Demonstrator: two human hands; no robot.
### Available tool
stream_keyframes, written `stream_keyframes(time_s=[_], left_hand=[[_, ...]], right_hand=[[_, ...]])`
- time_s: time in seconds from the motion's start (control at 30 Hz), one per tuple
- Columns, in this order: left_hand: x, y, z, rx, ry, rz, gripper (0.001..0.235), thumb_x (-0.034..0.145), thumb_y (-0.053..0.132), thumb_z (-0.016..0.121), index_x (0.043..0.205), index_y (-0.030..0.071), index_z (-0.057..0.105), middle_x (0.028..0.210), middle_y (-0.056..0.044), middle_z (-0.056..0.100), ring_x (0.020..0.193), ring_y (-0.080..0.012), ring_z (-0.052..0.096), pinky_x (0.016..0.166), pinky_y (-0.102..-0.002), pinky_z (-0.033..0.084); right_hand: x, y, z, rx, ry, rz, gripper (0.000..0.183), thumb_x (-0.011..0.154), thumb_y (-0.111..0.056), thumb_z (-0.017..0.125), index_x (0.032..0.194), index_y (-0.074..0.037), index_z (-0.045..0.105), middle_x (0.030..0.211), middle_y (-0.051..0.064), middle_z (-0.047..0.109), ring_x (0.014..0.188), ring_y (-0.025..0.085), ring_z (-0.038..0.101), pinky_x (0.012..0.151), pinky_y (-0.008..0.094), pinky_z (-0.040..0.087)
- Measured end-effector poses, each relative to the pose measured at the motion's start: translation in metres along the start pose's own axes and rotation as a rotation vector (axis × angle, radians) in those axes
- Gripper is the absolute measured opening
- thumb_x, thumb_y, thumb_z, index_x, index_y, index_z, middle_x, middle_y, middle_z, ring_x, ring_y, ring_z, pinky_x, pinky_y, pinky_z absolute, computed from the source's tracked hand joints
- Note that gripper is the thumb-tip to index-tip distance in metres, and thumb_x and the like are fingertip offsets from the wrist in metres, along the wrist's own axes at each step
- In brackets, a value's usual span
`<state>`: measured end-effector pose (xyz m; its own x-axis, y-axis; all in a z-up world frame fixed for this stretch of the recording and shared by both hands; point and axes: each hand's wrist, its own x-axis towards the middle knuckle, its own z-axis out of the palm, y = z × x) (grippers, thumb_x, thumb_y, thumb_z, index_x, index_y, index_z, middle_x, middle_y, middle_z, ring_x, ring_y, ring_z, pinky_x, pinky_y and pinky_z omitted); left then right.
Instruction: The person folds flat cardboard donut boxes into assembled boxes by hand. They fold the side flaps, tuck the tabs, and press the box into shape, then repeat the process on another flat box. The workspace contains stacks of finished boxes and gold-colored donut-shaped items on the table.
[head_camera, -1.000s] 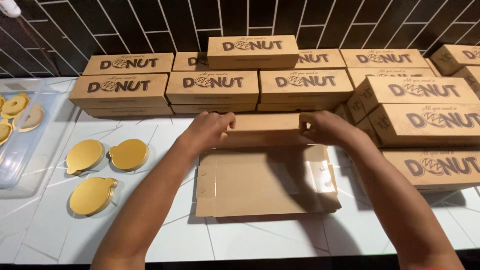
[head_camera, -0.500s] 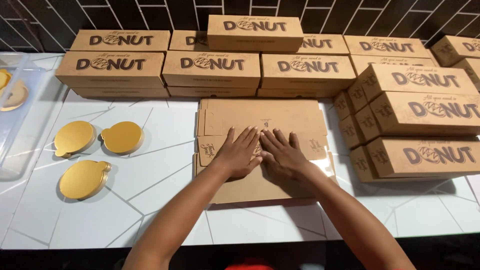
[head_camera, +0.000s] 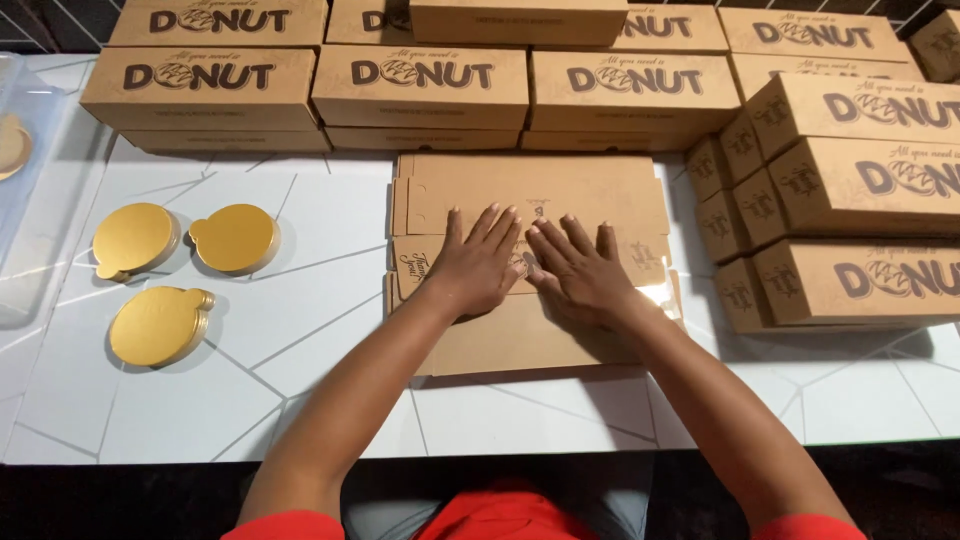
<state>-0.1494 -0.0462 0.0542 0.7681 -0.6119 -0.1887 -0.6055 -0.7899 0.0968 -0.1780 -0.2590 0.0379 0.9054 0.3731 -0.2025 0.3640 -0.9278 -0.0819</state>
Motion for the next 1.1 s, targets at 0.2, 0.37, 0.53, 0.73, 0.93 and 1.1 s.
stream_keyframes(time_s=[0.2, 0.37, 0.53, 0.73, 0.93, 1.1], left_hand=[[-0.038, -0.04, -0.005, 0.009, 0.005, 0.004, 0.061, 0.107, 0.04, 0.025, 0.161, 0.012, 0.029, 0.171, -0.011, 0.02, 0.158, -0.0355, 0.013, 0.121, -0.067, 0.009], [-0.03, -0.036, 0.046, 0.207, 0.296, 0.0, 0.047, 0.105, 0.04, 0.04, 0.147, 0.02, 0.048, 0.152, -0.008, 0.042, 0.14, -0.0374, 0.033, 0.103, -0.062, 0.029], [-0.021, -0.031, 0.061, 0.346, 0.687, 0.06, 0.036, 0.097, 0.035, 0.067, 0.124, 0.012, 0.07, 0.124, -0.012, 0.065, 0.11, -0.0392, 0.059, 0.073, -0.046, 0.048], [-0.062, 0.013, -0.05, -0.246, -0.326, 0.07, 0.093, 0.09, 0.078, 0.039, 0.153, 0.01, 0.047, 0.166, -0.026, 0.027, 0.151, -0.0595, 0.013, 0.117, -0.077, 0.012], [-0.052, -0.004, -0.005, -0.275, -0.012, 0.015, 0.092, 0.081, 0.052, 0.081, 0.155, 0.014, 0.042, 0.142, -0.024, 0.055, 0.137, -0.0517, 0.047, 0.112, -0.062, 0.04], [-0.05, 0.036, 0.014, 0.123, -0.006, -0.025, 0.075, 0.105, 0.059, 0.025, 0.161, 0.009, 0.029, 0.167, -0.018, 0.029, 0.149, -0.0482, 0.026, 0.116, -0.062, 0.02]], right_hand=[[-0.032, 0.052, -0.002, 0.023, -0.004, 0.059, 0.067, 0.107, -0.059, 0.021, 0.166, -0.028, 0.019, 0.173, -0.003, 0.017, 0.158, 0.03, 0.014, 0.126, 0.057, 0.004], [-0.059, 0.042, -0.021, 0.043, -0.06, 0.029, 0.059, 0.107, -0.055, 0.026, 0.161, -0.032, 0.031, 0.17, -0.005, 0.023, 0.157, 0.03, 0.017, 0.125, 0.058, 0.009], [-0.089, 0.006, -0.028, -0.12, -0.162, -0.128, 0.107, 0.079, -0.1, 0.031, 0.157, -0.027, 0.04, 0.168, -0.001, 0.029, 0.155, 0.033, 0.024, 0.124, 0.056, 0.021], [-0.069, 0.013, -0.041, -0.044, -0.09, -0.206, 0.064, 0.099, -0.069, 0.038, 0.136, -0.025, 0.067, 0.148, 0.003, 0.06, 0.143, 0.031, 0.05, 0.117, 0.047, 0.04], [-0.051, 0.012, -0.026, -0.134, 0.45, -0.318, 0.024, 0.105, -0.035, 0.053, 0.116, -0.03, 0.073, 0.079, -0.004, 0.071, 0.075, 0.017, 0.074, 0.072, 0.033, 0.059], [-0.052, -0.007, 0.015, -0.092, 0.305, -0.149, 0.059, 0.106, -0.058, 0.026, 0.152, -0.032, 0.05, 0.158, 0.002, 0.048, 0.146, 0.029, 0.037, 0.115, 0.049, 0.025]])
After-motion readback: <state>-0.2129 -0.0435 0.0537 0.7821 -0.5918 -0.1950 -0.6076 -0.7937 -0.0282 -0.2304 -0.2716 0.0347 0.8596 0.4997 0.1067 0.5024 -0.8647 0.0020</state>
